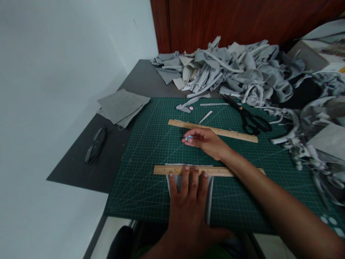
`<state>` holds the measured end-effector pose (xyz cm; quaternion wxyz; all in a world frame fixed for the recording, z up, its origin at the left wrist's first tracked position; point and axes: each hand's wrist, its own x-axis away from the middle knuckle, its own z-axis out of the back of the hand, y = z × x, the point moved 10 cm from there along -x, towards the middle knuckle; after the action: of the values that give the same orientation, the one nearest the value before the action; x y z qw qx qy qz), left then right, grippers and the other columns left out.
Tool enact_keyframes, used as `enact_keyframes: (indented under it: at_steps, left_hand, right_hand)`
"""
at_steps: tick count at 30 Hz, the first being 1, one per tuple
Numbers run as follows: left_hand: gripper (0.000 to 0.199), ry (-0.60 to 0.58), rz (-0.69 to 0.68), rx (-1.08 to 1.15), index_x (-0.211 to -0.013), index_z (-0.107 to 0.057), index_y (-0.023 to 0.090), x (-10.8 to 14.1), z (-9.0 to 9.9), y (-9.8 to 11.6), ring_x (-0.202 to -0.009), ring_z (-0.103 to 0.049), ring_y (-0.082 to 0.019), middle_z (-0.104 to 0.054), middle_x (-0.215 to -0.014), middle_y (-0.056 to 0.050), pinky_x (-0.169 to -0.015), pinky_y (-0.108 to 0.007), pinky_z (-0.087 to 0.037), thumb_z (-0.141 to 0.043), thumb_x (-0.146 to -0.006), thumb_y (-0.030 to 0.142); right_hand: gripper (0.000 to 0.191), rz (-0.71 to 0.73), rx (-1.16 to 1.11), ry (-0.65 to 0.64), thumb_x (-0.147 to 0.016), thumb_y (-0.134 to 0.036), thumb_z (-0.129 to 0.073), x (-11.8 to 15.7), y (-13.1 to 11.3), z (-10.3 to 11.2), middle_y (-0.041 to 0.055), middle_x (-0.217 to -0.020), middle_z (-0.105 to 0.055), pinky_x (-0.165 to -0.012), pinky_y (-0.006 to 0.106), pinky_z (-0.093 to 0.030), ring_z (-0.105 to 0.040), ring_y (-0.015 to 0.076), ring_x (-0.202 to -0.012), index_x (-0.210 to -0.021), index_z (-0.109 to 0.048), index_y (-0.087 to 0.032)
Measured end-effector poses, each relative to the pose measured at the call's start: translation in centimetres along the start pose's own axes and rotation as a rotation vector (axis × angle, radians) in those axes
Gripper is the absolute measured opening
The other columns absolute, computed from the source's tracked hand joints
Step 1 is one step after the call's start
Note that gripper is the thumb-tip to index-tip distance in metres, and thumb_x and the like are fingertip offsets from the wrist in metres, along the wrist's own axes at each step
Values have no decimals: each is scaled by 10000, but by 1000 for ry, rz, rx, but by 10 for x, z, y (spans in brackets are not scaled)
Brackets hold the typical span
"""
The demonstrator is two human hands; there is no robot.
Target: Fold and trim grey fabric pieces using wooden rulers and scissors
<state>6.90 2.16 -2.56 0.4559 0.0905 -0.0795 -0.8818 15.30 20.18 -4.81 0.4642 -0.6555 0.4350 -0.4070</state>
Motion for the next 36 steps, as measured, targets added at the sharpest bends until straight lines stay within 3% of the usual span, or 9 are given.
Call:
enact_keyframes:
  at_steps: [16, 26, 31, 36]
  left_hand:
    - [1265, 17, -21, -25, -1600, -390, 134, 0, 4, 2, -1582, -158, -466, -235, -1723, -199, -1235, -721, 102, -390, -712, 1034]
    - [1222, 21, -30, -27, -1603, -389, 137, -1, 5, 2, -1587, -149, -452, -273, -1712, -193, -1228, -665, 186, -367, -751, 1012]
    - [1248, 14, -28, -24, -1598, -402, 133, -2, 6, 1, -1578, -177, -461, -293, -1702, -201, -1223, -650, 211, -326, -736, 1032]
    - [1253, 31, -33, -36, -1598, -405, 142, -2, 7, 1, -1578, -189, -446, -309, -1697, -197, -1230, -633, 203, -323, -727, 1038]
  right_hand:
    - [258, 12, 6, 2, -743, -329, -912, 1, -3, -1, 15, -958, -796, -1036, 433, -585, -765, 193, -982, -911, -746, -223]
    - [340, 18, 69, -15, -705, -232, -906, 3, -2, -2, 28, -1016, -806, -1047, 436, -572, -756, 213, -1056, -998, -733, -225]
    - [250, -5, 16, 0, -785, -326, -881, 2, 0, -1, 33, -996, -803, -1079, 455, -571, -762, 209, -1053, -971, -750, -221]
    - [296, 22, -5, 24, -826, -450, -854, 4, -5, -1, 14, -960, -768, -1029, 452, -614, -771, 193, -985, -990, -746, -228]
